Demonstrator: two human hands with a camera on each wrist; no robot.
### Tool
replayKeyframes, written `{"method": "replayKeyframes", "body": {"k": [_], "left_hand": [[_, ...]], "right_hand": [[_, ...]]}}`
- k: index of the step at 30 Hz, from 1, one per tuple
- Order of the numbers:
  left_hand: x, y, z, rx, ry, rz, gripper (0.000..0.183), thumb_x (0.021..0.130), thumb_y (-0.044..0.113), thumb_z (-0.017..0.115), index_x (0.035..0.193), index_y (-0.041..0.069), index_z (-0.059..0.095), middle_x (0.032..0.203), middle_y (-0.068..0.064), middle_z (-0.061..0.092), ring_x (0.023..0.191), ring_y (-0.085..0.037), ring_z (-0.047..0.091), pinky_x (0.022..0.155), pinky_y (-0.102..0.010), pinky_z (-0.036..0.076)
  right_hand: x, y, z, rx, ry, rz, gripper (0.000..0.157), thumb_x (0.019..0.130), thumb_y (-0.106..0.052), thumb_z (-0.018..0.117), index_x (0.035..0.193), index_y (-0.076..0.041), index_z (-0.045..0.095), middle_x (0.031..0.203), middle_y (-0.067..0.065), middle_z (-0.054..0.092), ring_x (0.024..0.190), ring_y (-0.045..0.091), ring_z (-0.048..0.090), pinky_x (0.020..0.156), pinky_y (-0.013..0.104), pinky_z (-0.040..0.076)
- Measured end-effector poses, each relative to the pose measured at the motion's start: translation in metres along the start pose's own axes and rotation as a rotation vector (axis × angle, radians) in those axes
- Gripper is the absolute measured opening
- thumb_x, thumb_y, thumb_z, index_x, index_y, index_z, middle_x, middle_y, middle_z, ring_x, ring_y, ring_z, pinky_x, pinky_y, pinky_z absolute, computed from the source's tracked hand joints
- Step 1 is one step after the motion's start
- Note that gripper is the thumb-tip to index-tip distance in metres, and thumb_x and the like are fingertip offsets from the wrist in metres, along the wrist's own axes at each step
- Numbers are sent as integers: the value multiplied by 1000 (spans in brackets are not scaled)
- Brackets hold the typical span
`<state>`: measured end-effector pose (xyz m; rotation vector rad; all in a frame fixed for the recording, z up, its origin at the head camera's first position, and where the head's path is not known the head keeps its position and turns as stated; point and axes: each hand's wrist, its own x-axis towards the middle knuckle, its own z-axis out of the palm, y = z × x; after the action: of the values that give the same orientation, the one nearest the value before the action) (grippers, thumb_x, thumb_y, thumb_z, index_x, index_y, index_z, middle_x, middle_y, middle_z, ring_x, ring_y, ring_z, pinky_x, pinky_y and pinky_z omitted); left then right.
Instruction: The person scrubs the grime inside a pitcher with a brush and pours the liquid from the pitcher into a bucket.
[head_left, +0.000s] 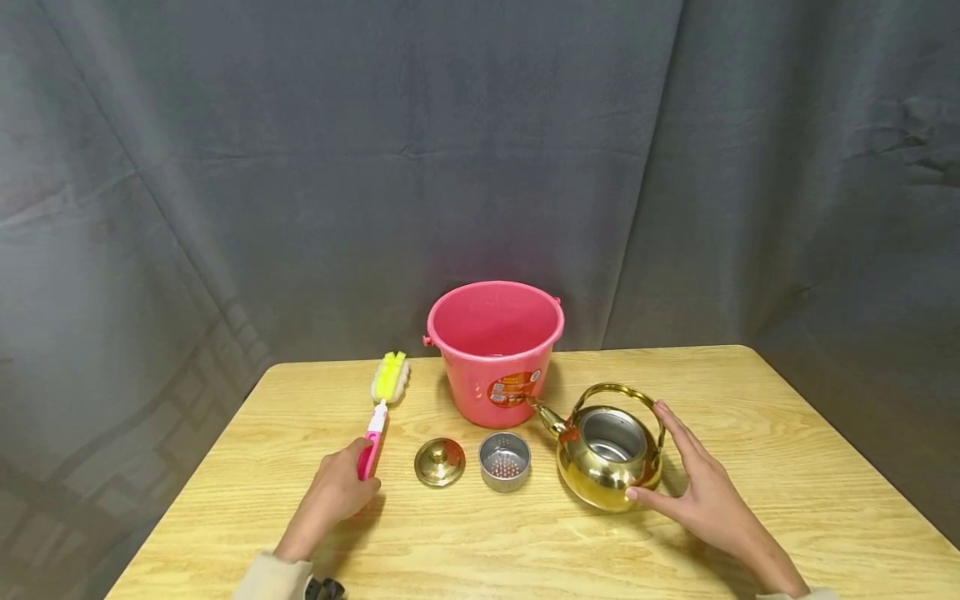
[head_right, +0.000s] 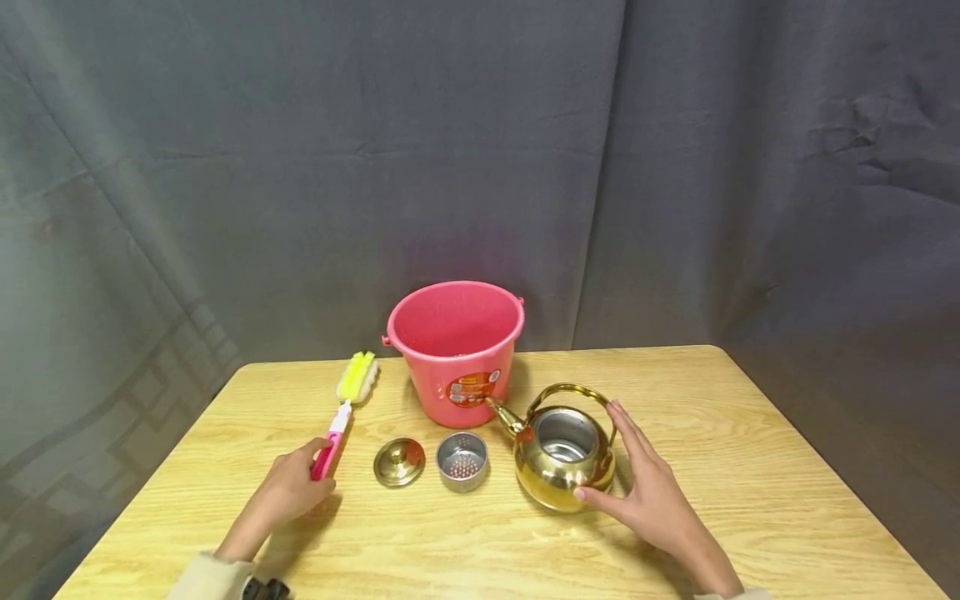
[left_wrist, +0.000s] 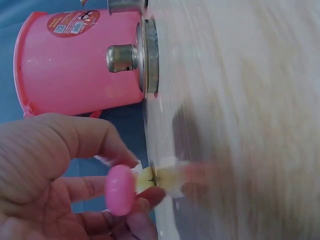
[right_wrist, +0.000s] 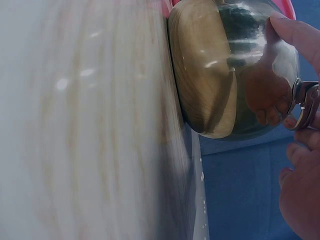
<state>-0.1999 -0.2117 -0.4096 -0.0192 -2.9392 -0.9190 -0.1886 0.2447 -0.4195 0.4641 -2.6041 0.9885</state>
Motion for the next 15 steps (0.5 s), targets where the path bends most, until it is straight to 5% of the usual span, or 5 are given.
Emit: {"method": "replayKeyframes", "body": {"k": [5,15], "left_hand": [[2,-4,-1,-40,41,-17,54,74,6,60,125,-2,43,76,-10,50,42,-13,45,36,-24,38],[6,-6,-4,-14,163,35,41,77,7,58,115,-6,51,71,-9,46,58,-19,42,43,-28,37]], "right_hand": [[1,0,0,13,0,-2,109,59,-40,80,142,-31,9,146,-1,12,124,40,23,83,67,24],[-1,0,0,2,0,4,108,60,-41,79,142,-32,9,146,-1,12,123,40,24,82,67,24]]}}
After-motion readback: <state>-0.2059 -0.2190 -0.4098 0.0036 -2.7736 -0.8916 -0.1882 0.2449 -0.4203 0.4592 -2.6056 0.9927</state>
